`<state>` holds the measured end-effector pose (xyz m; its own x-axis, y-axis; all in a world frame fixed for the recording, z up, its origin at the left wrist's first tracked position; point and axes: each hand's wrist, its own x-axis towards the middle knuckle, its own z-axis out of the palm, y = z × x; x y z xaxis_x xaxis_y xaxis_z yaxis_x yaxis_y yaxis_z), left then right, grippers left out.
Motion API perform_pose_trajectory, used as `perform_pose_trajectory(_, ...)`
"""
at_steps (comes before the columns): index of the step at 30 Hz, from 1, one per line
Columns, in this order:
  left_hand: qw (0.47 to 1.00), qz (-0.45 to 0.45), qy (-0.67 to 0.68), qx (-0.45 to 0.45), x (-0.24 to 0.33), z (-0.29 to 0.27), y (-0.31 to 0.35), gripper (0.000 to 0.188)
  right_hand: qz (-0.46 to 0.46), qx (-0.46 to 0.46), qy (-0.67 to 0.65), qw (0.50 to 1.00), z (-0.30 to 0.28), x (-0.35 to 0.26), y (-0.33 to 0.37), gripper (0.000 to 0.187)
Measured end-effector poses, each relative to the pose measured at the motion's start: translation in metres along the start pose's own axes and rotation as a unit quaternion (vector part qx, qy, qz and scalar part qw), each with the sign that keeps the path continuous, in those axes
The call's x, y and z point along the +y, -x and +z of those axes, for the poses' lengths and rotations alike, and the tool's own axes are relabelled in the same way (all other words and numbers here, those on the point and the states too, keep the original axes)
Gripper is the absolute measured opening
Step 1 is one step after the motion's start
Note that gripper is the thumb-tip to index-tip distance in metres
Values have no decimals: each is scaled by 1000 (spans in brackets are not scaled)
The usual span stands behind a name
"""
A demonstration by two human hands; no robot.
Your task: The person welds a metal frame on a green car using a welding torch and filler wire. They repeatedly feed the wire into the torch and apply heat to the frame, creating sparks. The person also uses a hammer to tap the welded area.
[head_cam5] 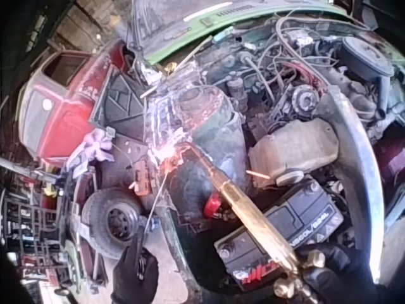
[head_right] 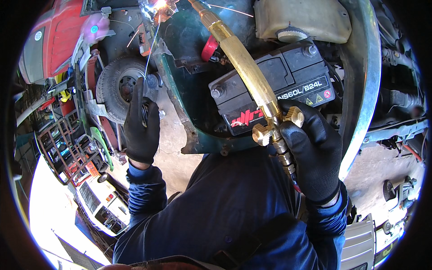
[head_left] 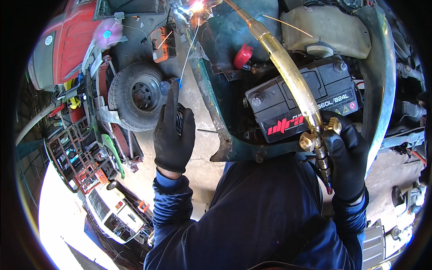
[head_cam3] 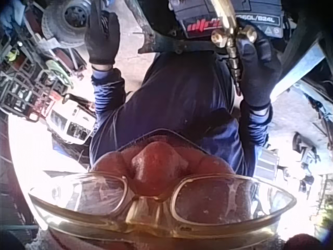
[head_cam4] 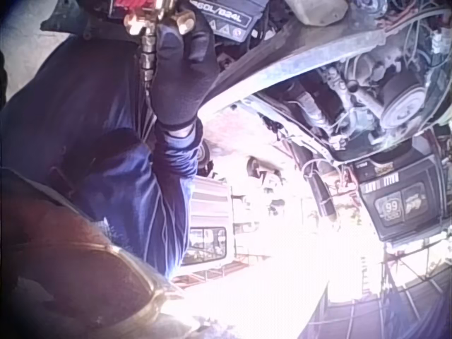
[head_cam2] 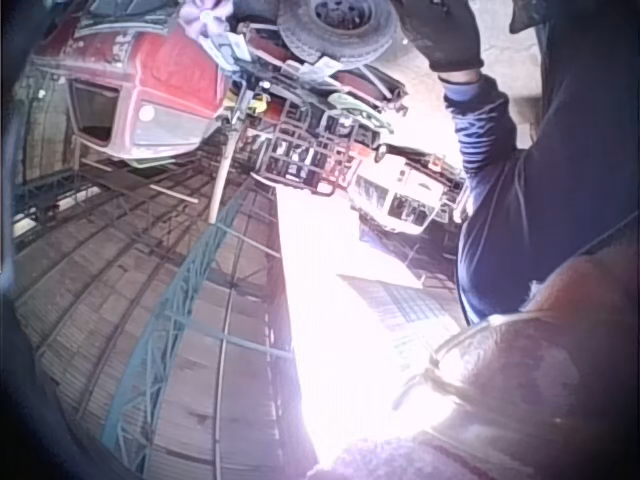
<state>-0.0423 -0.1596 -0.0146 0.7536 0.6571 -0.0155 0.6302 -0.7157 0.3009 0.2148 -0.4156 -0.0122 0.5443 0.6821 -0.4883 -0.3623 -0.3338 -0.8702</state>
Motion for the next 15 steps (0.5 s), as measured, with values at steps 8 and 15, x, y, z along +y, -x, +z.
perform_pose_trajectory(8, 1000, -10, 4, -3, 2, 0, 1, 61, -14, 9, 7, 1000, -1, 5, 0, 35)
perform_pose_trajectory(15, 1000, -11, 15, -1, 0, 0, 1, 61, -15, 5, 4, 1000, -2, 7, 1, 36)
